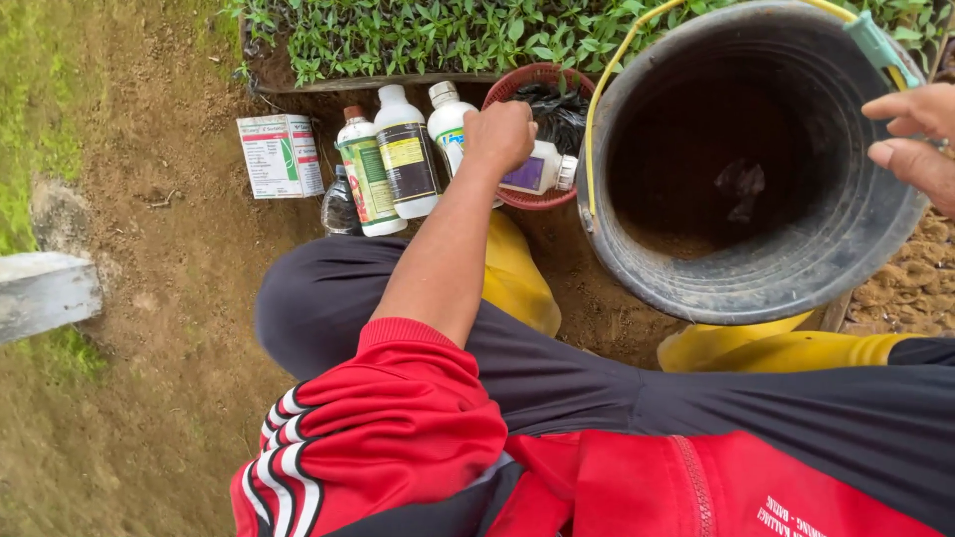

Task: The person sits on the ground and opens a small plastic packet, pouring its contents into a black bucket. They then mix the contents with soil using their hands, form the mixture into small balls, and place them into a tray of soil blocks.

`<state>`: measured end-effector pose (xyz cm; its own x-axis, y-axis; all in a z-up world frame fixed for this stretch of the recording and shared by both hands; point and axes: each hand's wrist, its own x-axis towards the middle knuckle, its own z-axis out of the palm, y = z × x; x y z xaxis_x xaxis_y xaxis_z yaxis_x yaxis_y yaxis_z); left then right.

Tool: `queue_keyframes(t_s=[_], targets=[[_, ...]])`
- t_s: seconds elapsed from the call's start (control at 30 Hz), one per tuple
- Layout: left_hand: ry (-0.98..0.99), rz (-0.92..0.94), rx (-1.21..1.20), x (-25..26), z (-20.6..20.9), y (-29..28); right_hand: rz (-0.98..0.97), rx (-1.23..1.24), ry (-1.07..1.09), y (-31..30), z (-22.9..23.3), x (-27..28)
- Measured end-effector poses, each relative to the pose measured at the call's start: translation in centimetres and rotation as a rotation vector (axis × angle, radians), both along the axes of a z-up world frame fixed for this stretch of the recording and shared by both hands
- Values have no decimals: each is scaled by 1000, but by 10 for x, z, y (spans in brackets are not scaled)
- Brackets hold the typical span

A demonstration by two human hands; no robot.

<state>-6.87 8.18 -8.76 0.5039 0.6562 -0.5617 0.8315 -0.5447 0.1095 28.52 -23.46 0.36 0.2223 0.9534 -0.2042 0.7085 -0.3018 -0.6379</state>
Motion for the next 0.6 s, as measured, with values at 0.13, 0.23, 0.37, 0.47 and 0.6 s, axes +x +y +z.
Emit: queue_keyframes(t_s=[0.13,0.23,0.37,0.47,0.6], targets=[[-96,67,17,7,7,-5,11,-16,9,3,2,1],[-147,91,59,15,0,-9,34,-56,-28,6,-3,4],[-298,-134,240,17,-52,-13,25,-128,-77,4,-23,15],[-268,-212,326,12,-62,-22,97,-96,-128,-1,-22,15],[-281,-308,233,4,-68,-15,62,-71,-60,5,-13,9]])
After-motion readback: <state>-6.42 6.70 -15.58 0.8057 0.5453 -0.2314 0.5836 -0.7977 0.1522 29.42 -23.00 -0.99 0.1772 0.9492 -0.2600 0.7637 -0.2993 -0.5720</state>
